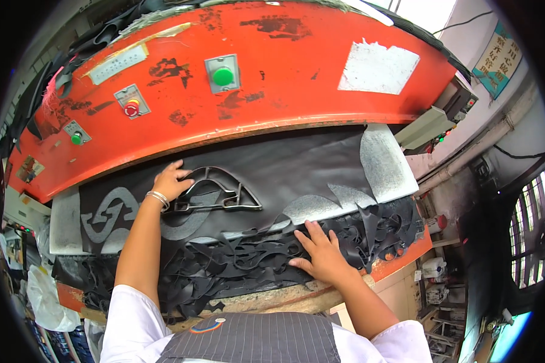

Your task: Operating a hydraulic press machine with a metal die to cut specific shapes out of a large leather sheet.

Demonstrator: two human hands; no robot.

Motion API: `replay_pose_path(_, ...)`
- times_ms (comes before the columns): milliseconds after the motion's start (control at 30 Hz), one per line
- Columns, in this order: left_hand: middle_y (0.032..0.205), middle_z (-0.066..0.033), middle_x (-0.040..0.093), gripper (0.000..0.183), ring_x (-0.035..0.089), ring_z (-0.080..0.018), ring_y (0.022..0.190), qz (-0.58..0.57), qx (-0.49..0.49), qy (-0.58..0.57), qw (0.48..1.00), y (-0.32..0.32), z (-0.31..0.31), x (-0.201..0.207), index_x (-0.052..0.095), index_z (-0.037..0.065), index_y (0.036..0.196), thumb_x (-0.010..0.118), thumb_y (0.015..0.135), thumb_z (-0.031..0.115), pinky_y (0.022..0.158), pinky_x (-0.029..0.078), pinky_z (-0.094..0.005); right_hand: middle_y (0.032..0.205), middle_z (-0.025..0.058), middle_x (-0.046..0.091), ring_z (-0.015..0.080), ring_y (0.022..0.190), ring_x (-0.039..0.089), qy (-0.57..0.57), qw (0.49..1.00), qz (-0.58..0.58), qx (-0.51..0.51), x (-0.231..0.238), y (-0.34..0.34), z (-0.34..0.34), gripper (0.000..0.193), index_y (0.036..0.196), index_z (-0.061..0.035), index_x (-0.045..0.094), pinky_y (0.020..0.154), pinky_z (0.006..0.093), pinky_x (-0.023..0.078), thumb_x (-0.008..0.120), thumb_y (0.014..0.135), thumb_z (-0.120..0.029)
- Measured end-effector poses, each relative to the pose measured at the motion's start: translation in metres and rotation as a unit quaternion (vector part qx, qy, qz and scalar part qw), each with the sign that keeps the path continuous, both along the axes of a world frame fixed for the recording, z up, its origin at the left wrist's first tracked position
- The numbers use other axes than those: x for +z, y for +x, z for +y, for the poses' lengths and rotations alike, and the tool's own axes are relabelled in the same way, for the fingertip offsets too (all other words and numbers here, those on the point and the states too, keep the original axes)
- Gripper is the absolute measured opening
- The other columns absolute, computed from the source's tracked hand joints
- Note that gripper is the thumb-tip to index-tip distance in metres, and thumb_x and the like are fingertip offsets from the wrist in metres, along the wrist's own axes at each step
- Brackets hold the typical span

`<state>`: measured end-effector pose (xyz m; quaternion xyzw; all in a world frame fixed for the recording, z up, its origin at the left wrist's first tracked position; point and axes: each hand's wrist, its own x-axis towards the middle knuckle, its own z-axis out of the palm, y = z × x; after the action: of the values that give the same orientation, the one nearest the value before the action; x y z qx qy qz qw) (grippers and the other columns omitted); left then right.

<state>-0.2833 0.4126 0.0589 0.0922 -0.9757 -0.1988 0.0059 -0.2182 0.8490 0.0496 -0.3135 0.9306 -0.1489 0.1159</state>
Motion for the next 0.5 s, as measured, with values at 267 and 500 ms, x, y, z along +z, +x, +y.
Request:
replay_pose_path(267, 0.126, -0.0162, 0.060, 0.023, 0.055, -0.0349, 0.119, 0.115, 0.016, 0.099, 0.988, 0.034, 0.027, 0.009, 0.060, 0.005, 0.115, 0.050, 0.095, 0.009, 0.100, 0.042, -0.0443, 0.127, 0.0184, 0.057, 0.0322, 0.119, 0.051, -0.266, 0.916, -0.227, 0.196, 0.017, -0.002, -0.037, 0.059, 0.127, -0.0027, 0.057, 0.101, 0.0403, 0.041, 0.063, 0.088, -0.048)
replay_pose_path(500, 0.123, -0.0213, 0.057, 0.036, 0.056, -0.0365, 0.114, 0.385, -0.030, -0.037, 0.922, 0.151, 0.069, 0.041, 0.048, 0.000, 0.123, 0.047, 0.088, -0.010, 0.100, 0.043, -0.0436, 0.142, 0.0236, 0.044, 0.0361, 0.136, 0.036, -0.272, 0.847, -0.409, 0.206, 0.029, 0.004, -0.096, 0.074, 0.143, 0.0040, 0.035, 0.110, 0.0418, 0.033, 0.050, 0.096, -0.051)
